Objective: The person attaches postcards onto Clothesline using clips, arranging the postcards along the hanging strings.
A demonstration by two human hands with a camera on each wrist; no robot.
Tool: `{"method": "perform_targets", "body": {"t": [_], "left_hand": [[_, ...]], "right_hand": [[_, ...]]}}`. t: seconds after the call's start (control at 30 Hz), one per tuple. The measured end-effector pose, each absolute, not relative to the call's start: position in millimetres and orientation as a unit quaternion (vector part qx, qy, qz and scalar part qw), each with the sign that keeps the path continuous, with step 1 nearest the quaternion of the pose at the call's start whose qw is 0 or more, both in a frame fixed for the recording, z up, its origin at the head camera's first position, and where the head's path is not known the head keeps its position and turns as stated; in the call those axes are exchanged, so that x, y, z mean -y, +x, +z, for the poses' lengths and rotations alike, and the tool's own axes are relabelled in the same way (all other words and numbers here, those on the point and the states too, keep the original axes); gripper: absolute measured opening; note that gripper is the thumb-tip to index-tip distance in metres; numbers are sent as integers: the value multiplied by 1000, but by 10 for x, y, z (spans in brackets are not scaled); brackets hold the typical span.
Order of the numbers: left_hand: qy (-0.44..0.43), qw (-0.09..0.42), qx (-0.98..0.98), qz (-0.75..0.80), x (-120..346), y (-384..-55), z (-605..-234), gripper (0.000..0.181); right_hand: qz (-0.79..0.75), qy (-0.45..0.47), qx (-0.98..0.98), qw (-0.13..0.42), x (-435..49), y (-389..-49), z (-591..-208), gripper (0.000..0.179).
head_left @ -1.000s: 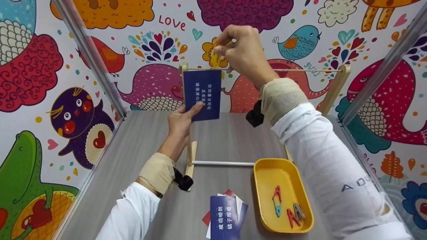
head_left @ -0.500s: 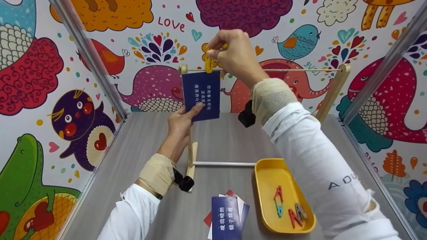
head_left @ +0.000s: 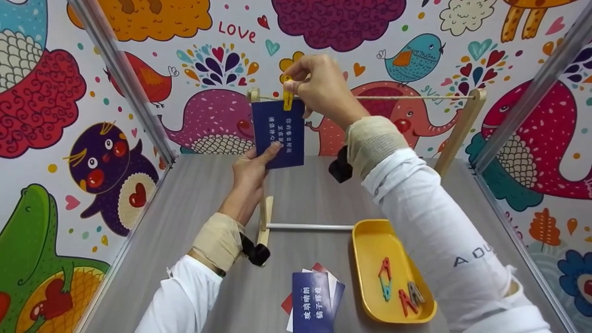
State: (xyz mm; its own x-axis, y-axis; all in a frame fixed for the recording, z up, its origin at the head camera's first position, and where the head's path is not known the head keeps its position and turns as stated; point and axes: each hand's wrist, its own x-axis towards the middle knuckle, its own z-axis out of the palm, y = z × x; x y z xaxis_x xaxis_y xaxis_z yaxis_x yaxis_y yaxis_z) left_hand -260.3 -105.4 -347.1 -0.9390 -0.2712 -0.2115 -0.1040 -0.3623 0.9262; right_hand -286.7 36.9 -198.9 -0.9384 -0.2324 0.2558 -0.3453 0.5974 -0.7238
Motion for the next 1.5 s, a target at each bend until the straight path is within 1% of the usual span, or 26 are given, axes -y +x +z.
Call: {"method": "perform_targets", "body": {"t": [0.2, 0.4, 0.53, 0.67, 0.77, 0.9, 1.0, 1.07, 1.23, 1.33, 1.5], "left_hand": [[171, 57, 573, -799, 1044, -2598, -3455, 39], [188, 65, 558, -806, 1050, -2580, -3465, 42], [209, 59, 553, -805, 1039, -2553, -3472, 44], [222, 51, 546, -806, 1029, -2508, -3488, 43], [225, 40, 547, -805, 1030, -2461, -3521, 42], [227, 30, 543, -808, 1032, -2420, -3571, 49], [228, 26, 533, -815, 1030, -2394, -3599, 56], [225, 23, 528, -819, 1029, -2371, -3625, 58], [209, 28, 530, -821, 979, -2301, -3737, 57], [193, 27, 533, -823, 899, -2243, -3837, 61], [155, 2, 545, -824, 737, -2082, -4047, 67]], "right_hand": [[442, 157, 882, 44, -388, -2859, -2016, 33], [454, 153, 876, 44, -397, -2828, -2073, 40], [456, 151, 876, 53, -391, -2766, -2113, 45], [429, 154, 887, 78, -380, -2669, -2165, 51], [395, 171, 896, 112, -390, -2576, -2220, 55], [374, 195, 894, 153, -456, -2439, -2325, 59], [377, 212, 885, 171, -551, -2353, -2398, 58], [377, 224, 881, 176, -626, -2307, -2440, 55], [380, 230, 878, 181, -800, -2186, -2550, 48], [382, 229, 877, 181, -880, -2124, -2615, 46], [377, 249, 874, 177, -992, -2026, -2762, 42]]}}
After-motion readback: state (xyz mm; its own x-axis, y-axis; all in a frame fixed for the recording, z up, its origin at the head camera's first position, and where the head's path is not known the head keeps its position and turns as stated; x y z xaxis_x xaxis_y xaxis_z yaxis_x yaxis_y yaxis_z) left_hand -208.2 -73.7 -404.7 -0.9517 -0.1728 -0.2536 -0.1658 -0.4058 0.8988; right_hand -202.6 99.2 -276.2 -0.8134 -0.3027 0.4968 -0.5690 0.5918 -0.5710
